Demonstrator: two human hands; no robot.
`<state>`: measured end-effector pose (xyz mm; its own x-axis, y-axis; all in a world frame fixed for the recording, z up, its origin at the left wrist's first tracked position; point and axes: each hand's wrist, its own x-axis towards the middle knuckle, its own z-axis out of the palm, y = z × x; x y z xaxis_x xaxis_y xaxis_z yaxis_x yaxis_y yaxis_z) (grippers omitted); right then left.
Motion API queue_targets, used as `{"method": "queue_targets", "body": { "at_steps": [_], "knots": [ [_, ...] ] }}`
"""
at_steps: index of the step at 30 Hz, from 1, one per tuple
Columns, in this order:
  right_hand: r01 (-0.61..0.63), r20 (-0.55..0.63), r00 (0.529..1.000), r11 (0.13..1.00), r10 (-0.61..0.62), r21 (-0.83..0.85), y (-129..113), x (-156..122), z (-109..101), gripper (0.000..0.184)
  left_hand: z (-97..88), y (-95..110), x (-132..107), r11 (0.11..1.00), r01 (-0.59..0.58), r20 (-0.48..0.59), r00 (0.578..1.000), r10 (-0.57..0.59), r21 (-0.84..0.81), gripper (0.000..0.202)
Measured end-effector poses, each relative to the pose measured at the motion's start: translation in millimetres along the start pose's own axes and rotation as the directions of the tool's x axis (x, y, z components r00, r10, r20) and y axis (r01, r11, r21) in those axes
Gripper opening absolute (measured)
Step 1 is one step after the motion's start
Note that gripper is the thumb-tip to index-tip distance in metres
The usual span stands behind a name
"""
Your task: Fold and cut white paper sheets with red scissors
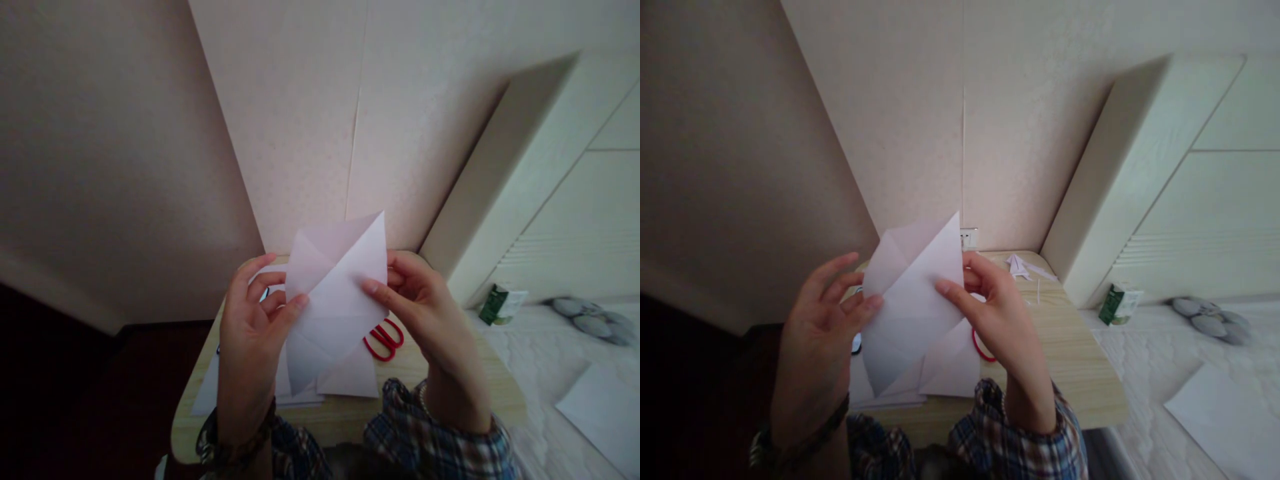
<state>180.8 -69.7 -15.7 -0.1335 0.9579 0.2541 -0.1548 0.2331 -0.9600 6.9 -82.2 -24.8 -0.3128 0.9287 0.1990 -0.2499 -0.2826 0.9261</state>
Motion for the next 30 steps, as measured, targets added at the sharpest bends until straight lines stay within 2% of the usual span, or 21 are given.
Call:
{"method": "queue_targets", "body": {
  "at_steps": [5,8,11,15,22,26,30],
  "knots": [
    [-0.04,-0.03,0.999,0.998,0.041,0.042,3,-6,0,0.014,2.6,0,-4,0.994,-0.082,0.045,0.996,0.079,0.067,0.053],
    [-0.016,-0.08,0.997,0.998,0.021,0.06,5,-8,1,0.018,4.2,0,-6,0.99,-0.087,0.113,0.991,0.075,0.108,0.048],
    [0.015,-0.117,0.993,0.998,-0.006,0.068,8,-8,2,0.02,5.1,0,-8,0.99,-0.057,0.162,0.986,0.036,0.13,0.047],
    [0.049,-0.125,0.991,0.998,-0.042,0.05,11,-8,2,0.018,5.9,-1,-7,0.995,-0.021,0.165,0.986,0.004,0.099,0.048],
    [0.055,-0.056,0.997,0.997,-0.058,-0.049,11,-11,5,0.011,11.8,-2,-8,0.986,0.127,0.129,0.982,-0.141,0.11,0.04],
    [0.045,-0.104,0.993,0.995,-0.054,-0.089,13,-11,2,0.008,11.6,-4,-7,0.983,0.158,0.157,0.973,-0.171,0.095,0.033],
    [0.047,-0.195,0.979,0.998,-0.052,-0.033,17,-9,-1,0.008,7.6,-7,-5,0.973,0.217,0.247,0.941,-0.231,0.082,0.041]
  ]
}}
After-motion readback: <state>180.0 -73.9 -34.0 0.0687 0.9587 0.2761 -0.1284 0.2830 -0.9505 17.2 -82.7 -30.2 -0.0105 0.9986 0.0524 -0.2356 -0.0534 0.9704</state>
